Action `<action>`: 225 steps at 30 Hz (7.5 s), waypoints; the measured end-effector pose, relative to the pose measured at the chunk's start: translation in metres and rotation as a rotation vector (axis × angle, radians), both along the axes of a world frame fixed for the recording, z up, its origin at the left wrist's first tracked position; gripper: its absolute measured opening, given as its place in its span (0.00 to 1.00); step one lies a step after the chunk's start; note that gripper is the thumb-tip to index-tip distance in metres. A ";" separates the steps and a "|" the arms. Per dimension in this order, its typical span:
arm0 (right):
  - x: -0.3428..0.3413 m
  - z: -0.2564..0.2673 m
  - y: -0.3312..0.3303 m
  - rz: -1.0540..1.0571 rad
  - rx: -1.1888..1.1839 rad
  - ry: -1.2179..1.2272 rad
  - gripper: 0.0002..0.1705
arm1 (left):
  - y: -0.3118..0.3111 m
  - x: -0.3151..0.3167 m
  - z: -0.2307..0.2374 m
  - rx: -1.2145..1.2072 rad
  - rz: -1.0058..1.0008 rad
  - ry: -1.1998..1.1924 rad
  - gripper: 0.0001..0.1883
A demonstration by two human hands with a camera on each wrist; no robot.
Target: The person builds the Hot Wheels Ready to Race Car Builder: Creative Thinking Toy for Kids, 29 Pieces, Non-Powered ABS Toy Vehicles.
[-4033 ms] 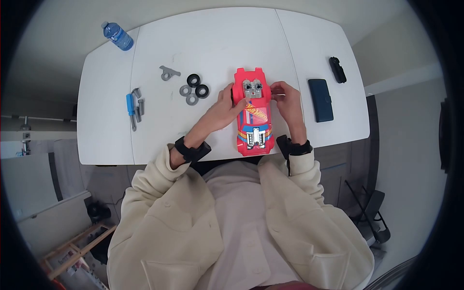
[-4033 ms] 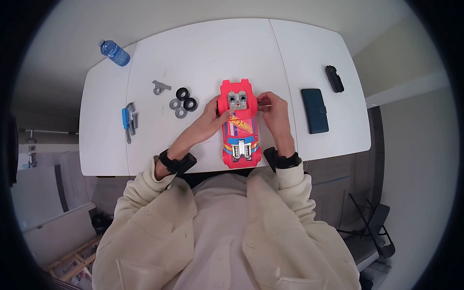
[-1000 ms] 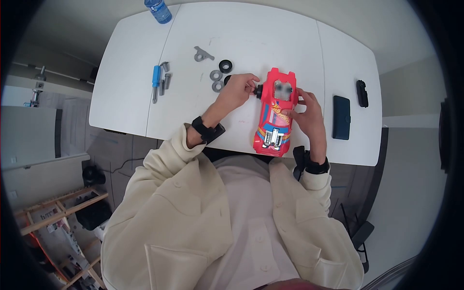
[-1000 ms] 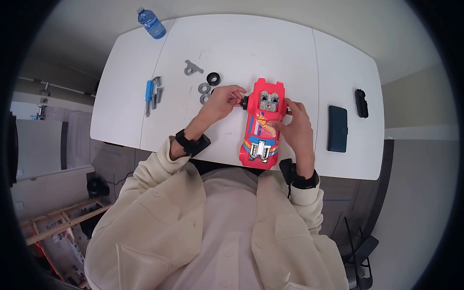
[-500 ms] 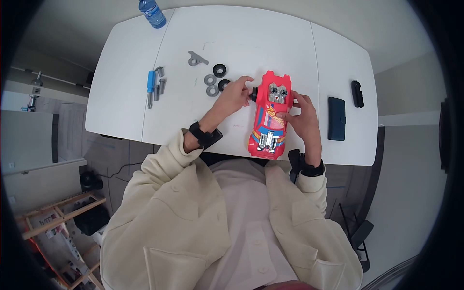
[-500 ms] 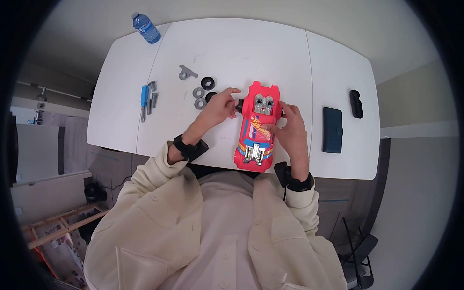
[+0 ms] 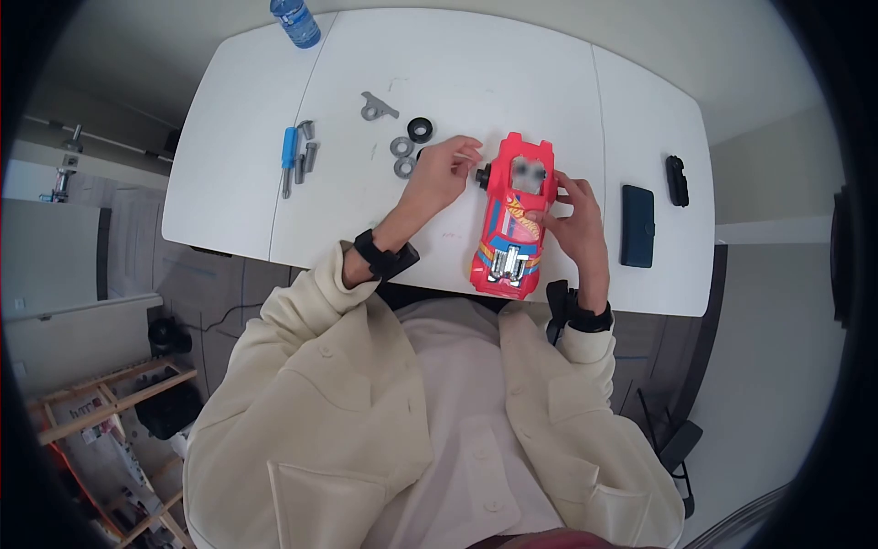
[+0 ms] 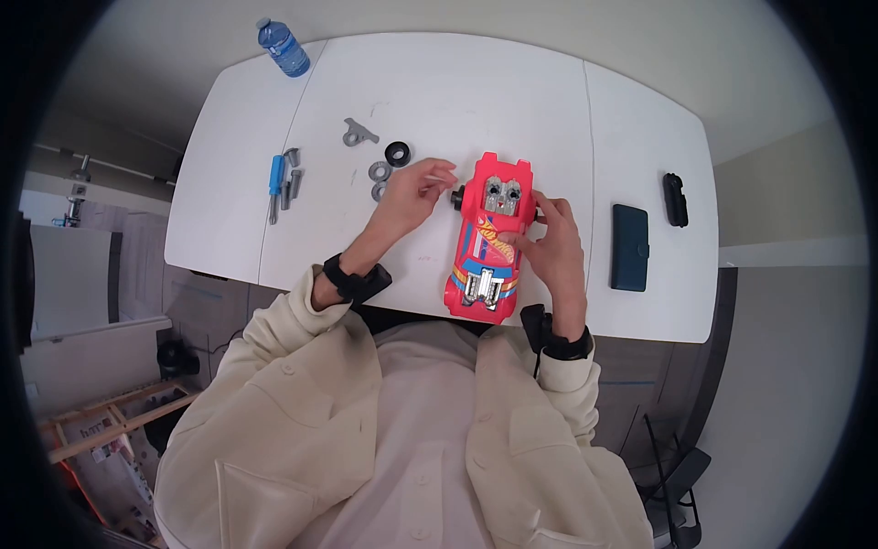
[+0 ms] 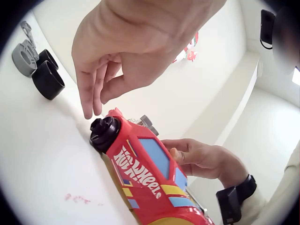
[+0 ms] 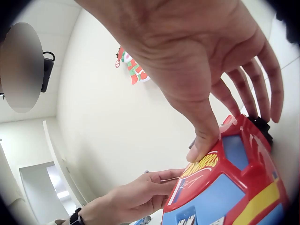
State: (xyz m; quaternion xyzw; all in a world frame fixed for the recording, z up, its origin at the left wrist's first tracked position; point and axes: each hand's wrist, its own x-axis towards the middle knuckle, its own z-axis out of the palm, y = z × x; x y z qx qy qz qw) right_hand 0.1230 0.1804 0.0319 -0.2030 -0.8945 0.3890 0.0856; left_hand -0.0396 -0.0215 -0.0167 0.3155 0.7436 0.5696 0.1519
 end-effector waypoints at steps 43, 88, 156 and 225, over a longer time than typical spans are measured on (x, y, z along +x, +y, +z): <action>-0.003 -0.002 0.003 0.003 -0.012 0.001 0.48 | 0.008 -0.004 -0.013 -0.180 -0.150 -0.047 0.27; -0.003 -0.013 0.005 0.005 0.107 0.059 0.42 | 0.010 0.010 0.044 -0.579 0.070 0.627 0.05; 0.084 0.004 -0.026 0.057 -0.252 -0.089 0.23 | -0.046 0.070 0.004 -0.333 -0.341 -0.209 0.21; 0.062 -0.009 -0.043 0.132 -0.390 -0.313 0.32 | -0.054 0.071 0.027 -0.198 -0.175 -0.311 0.11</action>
